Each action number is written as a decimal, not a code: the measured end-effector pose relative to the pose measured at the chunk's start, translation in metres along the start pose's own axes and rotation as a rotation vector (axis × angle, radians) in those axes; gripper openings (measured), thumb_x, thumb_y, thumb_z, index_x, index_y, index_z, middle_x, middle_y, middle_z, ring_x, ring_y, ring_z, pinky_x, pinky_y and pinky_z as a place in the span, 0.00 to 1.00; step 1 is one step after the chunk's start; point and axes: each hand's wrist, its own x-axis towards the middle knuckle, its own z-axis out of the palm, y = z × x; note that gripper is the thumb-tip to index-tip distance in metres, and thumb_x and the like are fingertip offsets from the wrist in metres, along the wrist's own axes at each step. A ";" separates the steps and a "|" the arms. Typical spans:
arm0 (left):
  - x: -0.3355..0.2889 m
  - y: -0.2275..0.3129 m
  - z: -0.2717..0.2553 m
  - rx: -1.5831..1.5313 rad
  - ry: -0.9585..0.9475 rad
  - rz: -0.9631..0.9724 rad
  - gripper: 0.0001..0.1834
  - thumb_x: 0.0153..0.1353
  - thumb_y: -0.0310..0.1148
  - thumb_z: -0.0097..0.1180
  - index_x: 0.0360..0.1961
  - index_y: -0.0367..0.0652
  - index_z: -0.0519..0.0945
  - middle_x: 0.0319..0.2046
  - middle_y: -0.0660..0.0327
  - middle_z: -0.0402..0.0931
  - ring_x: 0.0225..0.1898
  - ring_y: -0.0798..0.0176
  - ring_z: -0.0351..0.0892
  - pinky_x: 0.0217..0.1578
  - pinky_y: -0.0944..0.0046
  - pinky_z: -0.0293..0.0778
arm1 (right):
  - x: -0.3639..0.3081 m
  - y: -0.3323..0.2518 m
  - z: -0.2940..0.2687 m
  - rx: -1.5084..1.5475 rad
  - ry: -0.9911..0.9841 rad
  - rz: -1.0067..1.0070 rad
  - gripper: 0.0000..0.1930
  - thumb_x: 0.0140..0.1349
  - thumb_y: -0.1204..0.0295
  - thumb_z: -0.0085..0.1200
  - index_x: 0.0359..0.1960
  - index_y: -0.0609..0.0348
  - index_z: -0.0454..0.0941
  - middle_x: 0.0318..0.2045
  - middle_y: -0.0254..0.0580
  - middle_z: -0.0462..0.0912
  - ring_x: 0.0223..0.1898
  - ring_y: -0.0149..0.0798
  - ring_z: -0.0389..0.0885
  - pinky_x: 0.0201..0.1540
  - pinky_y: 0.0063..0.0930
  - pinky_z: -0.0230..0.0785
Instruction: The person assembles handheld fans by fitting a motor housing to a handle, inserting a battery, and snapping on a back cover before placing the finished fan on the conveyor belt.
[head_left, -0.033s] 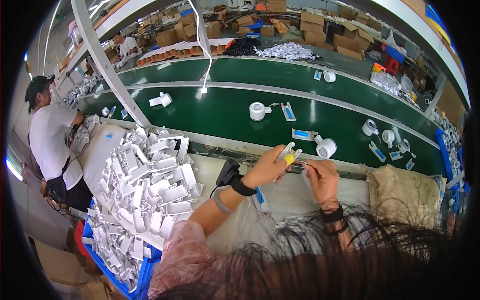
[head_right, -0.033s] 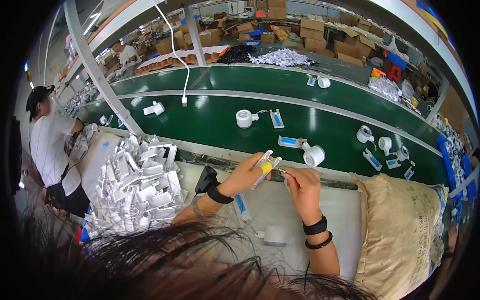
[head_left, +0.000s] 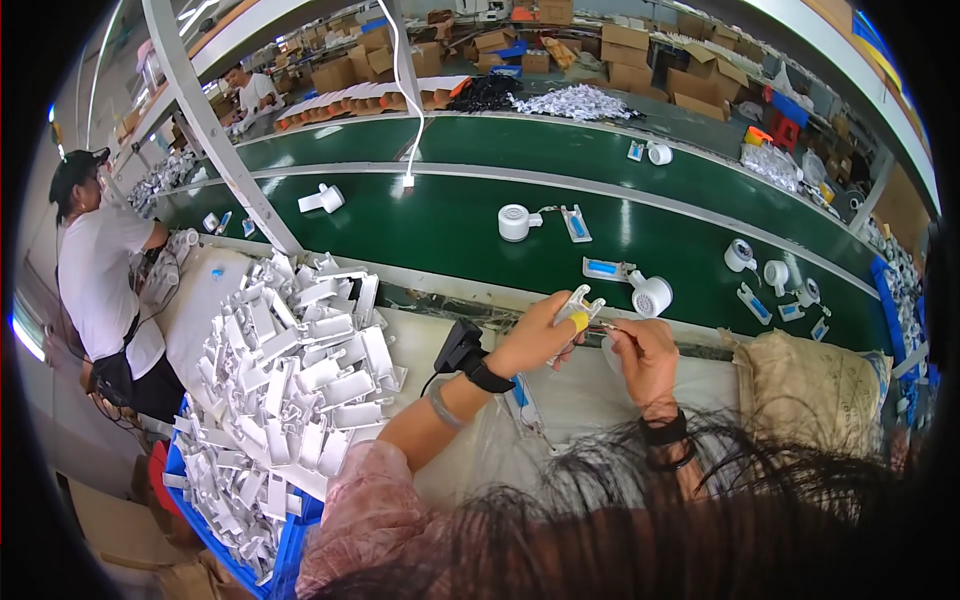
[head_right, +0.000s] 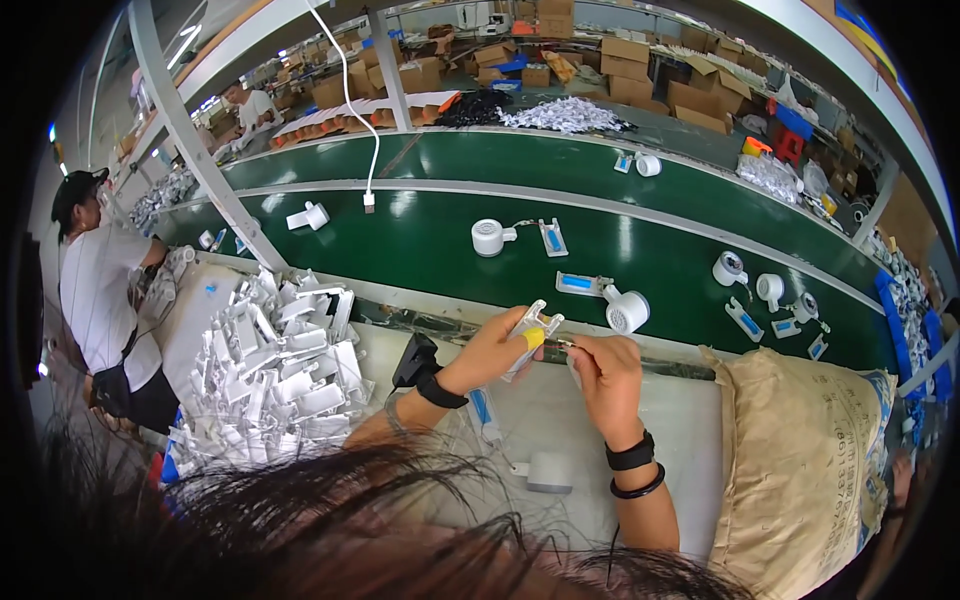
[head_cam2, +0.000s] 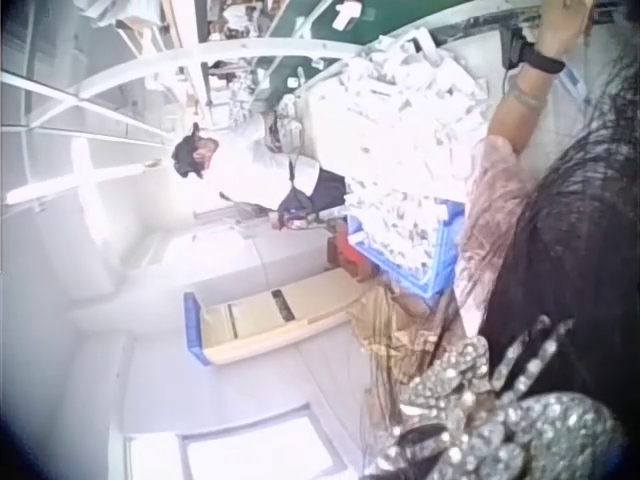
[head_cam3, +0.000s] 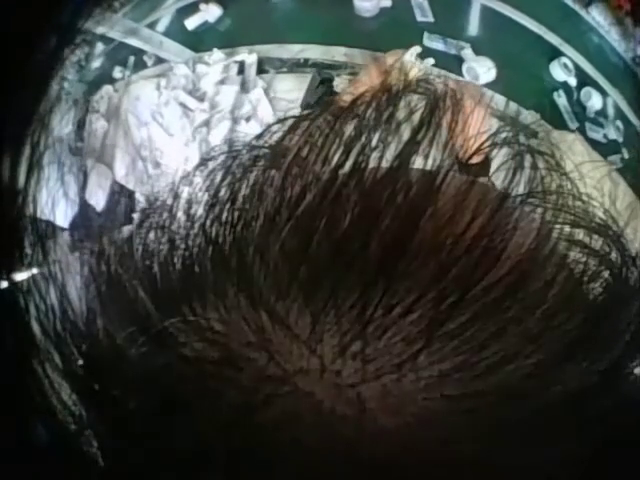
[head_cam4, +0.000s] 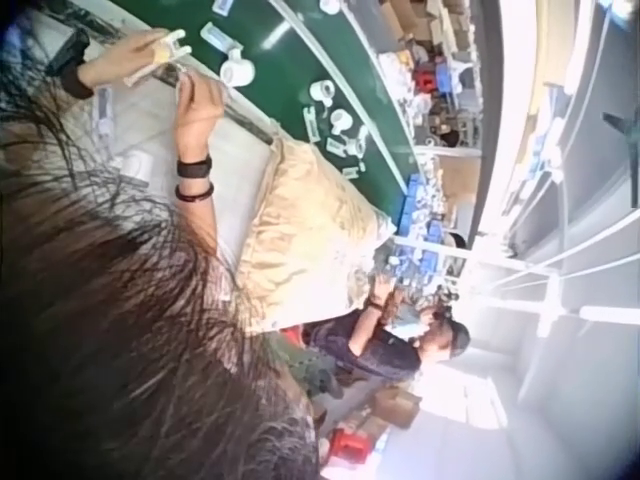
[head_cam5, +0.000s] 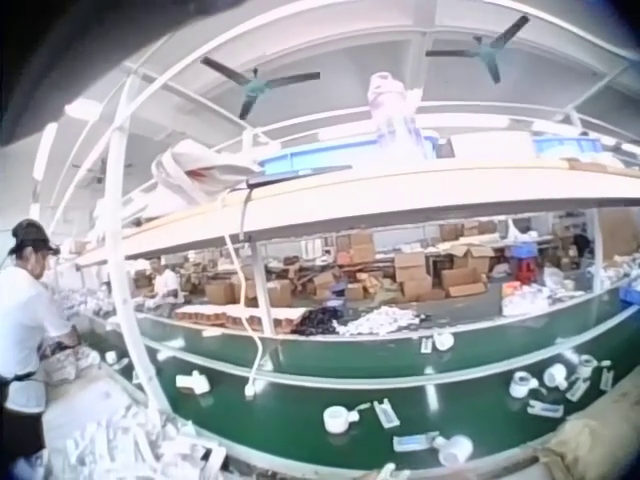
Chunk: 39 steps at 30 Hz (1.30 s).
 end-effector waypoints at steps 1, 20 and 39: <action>-0.001 -0.002 0.002 -0.084 0.003 -0.001 0.13 0.64 0.28 0.45 0.50 0.40 0.71 0.29 0.63 0.74 0.19 0.73 0.71 0.17 0.70 0.67 | -0.002 0.001 0.003 -0.009 0.079 0.013 0.09 0.57 0.79 0.60 0.40 0.60 0.81 0.26 0.40 0.81 0.31 0.40 0.79 0.35 0.28 0.72; -0.013 -0.007 0.020 0.321 0.027 0.424 0.27 0.57 0.29 0.53 0.59 0.37 0.66 0.43 0.54 0.76 0.39 0.64 0.78 0.40 0.64 0.75 | -0.007 -0.013 0.010 0.106 0.180 -0.031 0.10 0.48 0.81 0.65 0.32 0.54 0.82 0.35 0.42 0.77 0.43 0.47 0.74 0.46 0.37 0.67; -0.014 -0.006 0.025 0.335 0.016 0.349 0.21 0.58 0.29 0.53 0.53 0.36 0.68 0.40 0.52 0.76 0.41 0.59 0.76 0.45 0.61 0.71 | -0.007 -0.012 0.009 0.120 0.216 -0.040 0.09 0.50 0.82 0.63 0.32 0.56 0.81 0.34 0.41 0.78 0.42 0.48 0.75 0.47 0.37 0.67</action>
